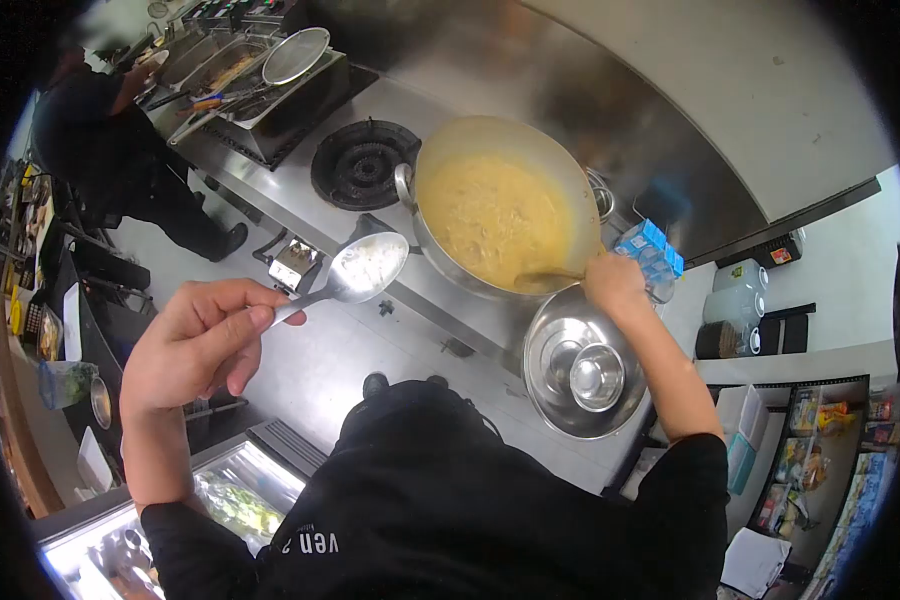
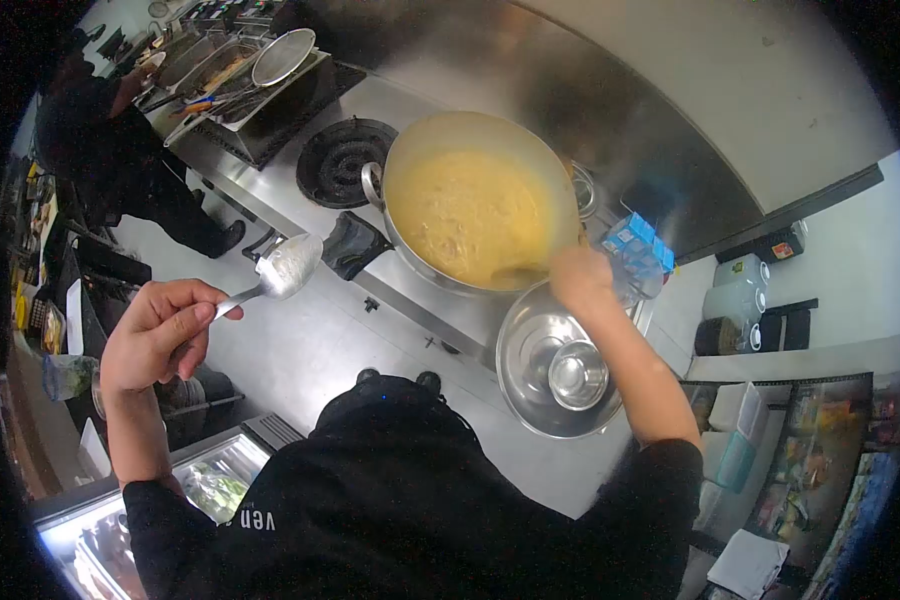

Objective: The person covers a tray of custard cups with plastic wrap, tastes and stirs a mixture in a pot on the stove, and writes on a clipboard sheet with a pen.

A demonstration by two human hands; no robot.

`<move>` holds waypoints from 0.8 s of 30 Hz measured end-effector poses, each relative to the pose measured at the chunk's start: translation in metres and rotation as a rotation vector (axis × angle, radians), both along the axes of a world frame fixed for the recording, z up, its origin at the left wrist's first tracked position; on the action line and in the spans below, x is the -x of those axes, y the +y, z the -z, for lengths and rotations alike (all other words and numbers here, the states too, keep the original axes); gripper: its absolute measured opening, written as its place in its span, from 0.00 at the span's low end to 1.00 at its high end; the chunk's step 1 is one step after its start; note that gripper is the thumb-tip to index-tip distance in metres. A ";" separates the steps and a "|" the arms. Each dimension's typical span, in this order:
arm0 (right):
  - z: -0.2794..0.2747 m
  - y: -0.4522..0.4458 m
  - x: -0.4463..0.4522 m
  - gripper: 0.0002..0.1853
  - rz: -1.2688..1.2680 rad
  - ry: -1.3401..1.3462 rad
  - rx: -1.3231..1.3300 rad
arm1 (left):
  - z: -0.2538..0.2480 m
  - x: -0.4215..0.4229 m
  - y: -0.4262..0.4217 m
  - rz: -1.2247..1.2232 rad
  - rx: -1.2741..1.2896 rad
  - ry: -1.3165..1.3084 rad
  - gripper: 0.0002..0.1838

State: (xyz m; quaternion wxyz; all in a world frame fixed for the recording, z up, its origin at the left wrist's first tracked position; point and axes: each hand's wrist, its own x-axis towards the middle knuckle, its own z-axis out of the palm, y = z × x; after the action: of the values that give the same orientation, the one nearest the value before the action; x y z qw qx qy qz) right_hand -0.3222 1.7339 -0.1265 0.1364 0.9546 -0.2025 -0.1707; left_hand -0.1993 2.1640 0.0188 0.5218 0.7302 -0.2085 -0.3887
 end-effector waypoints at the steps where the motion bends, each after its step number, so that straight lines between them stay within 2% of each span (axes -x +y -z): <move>1: 0.003 -0.006 -0.004 0.12 -0.004 0.000 0.003 | -0.001 0.000 0.001 0.004 0.007 0.002 0.14; 3: 0.010 -0.023 -0.018 0.11 0.032 -0.094 0.050 | 0.001 0.002 0.003 0.004 0.010 0.007 0.15; 10: 0.071 -0.069 -0.074 0.11 -0.039 -0.158 0.073 | 0.007 0.000 0.005 -0.056 0.025 0.010 0.15; 12: 0.100 -0.069 -0.088 0.11 -0.103 -0.276 -0.020 | 0.009 -0.003 -0.001 -0.051 0.004 0.005 0.15; 15: 0.121 -0.036 -0.095 0.13 -0.166 -0.253 -0.146 | 0.012 -0.012 -0.021 -0.017 -0.044 -0.021 0.14; 18: 0.099 -0.004 -0.070 0.13 -0.174 -0.207 -0.254 | 0.023 -0.030 -0.046 0.035 -0.106 -0.141 0.14; 22: 0.019 0.011 -0.019 0.13 -0.003 -0.153 -0.373 | 0.058 -0.060 -0.082 0.089 -0.129 -0.176 0.16; 24: 0.000 0.009 0.005 0.12 -0.093 -0.333 -0.299 | 0.083 -0.075 -0.103 0.112 -0.133 -0.205 0.15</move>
State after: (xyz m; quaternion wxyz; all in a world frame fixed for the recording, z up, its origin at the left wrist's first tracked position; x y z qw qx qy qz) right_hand -0.3276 1.7432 -0.1260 -0.0343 0.9875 -0.1505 -0.0325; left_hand -0.1242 2.0612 -0.0645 0.4256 0.7864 -0.2747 -0.3536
